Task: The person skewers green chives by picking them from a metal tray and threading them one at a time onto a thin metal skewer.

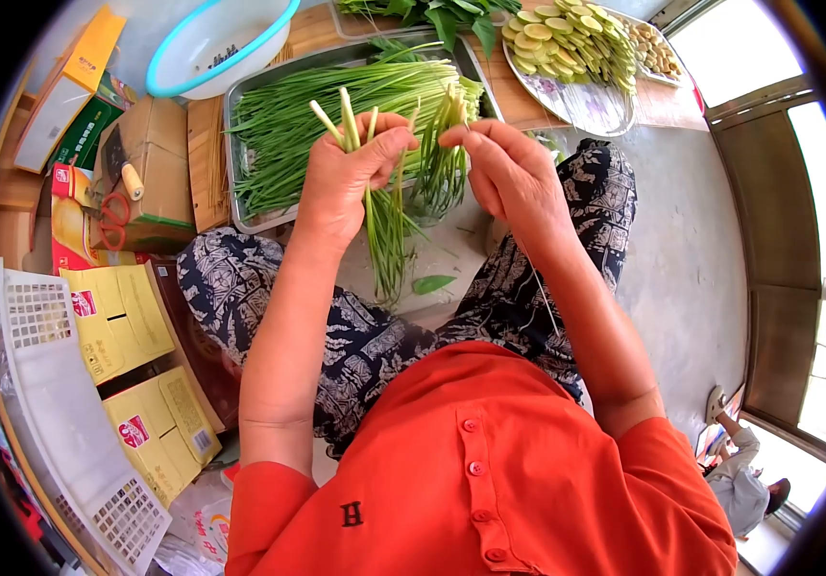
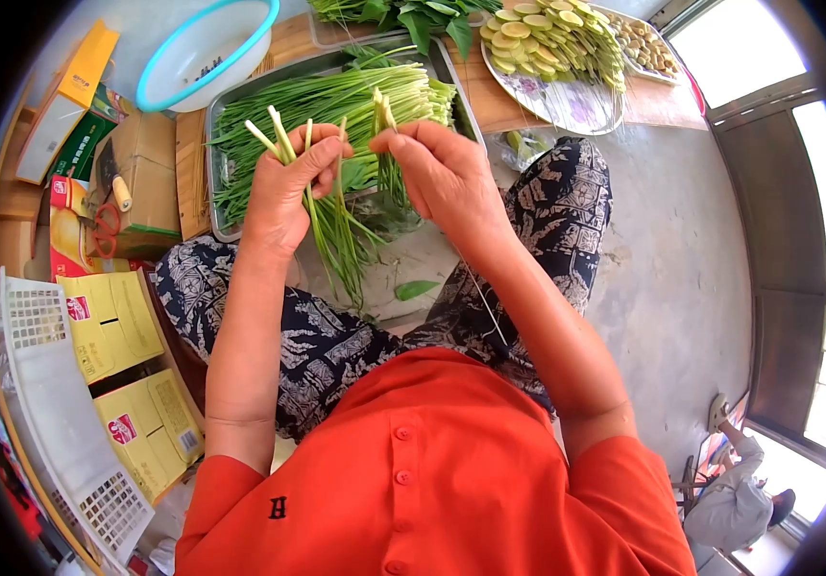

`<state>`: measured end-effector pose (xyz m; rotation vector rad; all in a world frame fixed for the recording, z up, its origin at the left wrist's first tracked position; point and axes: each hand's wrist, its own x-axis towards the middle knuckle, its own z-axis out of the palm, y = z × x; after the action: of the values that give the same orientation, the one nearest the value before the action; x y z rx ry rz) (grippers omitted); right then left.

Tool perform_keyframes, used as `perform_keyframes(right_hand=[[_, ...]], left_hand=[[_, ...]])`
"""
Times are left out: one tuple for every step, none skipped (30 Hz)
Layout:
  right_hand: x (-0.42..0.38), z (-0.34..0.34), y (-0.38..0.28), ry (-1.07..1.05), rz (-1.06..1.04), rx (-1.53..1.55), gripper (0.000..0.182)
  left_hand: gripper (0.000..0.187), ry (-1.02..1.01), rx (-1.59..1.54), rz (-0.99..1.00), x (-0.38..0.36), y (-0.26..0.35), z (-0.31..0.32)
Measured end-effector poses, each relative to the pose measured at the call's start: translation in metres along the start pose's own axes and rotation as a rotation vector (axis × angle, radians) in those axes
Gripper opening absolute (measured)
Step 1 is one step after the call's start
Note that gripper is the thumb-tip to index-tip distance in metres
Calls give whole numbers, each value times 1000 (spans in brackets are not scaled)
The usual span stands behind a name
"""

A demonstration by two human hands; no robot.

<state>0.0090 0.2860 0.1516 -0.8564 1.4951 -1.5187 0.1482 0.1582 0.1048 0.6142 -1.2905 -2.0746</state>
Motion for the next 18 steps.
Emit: perform_keyframes(right_hand=[[-7,-1,-4,-56,12,-50,18],[-12,-2,-7,-110,23,-102,20],[-17,-2,-7,-109,19,-100,20],[-20,-2,-8,-141,60,-115,20],[-24,-3,-8,-173,102,-130,21],[-27,-2,-7,-169,89,-170,21],[-27,-2,-6,-165,85,-170,21],[-28,-2,-4,-177,90,-160,21],[-28,-2,-3,-190,94,-150,21],[-28,-2,-4,-194,111,-126,21],[-28,-2,-4,-193,108,-127,21],[-28,-2,-4,-193,112,-136,21],[-28,-2,-4,-195,116,-146,20],[-28,-2,-4,-195,115,-145,20],[-28,-2,-4,-201,110,-152,21],[-29,-2,-4,-205,104,-158,21],[-29,-2,-3,-205,104,-158,21],[-28,-2,-2,-206,108,-152,21]], left_hand=[[19,2,3,2,0,1,-2],[20,-1,-36,6,1,3,-4],[20,-5,-76,8,3,4,-6],[20,-8,-87,2,4,3,-9],[20,-13,-86,2,5,2,-10],[20,-2,-123,-9,6,1,-10],[20,10,-159,-20,7,1,-11],[20,-1,-178,-24,8,1,-12],[20,-6,-175,-23,9,0,-13],[20,-6,-195,-30,10,-1,-14],[20,-5,-215,-37,10,-1,-15],[20,9,-218,-41,10,0,-14],[20,9,-218,-40,10,0,-14],[21,11,-225,-37,10,1,-13],[21,13,-233,-34,10,1,-13],[21,12,-233,-33,9,1,-13],[21,22,-233,-34,9,1,-12],[21,32,-233,-36,9,1,-12]])
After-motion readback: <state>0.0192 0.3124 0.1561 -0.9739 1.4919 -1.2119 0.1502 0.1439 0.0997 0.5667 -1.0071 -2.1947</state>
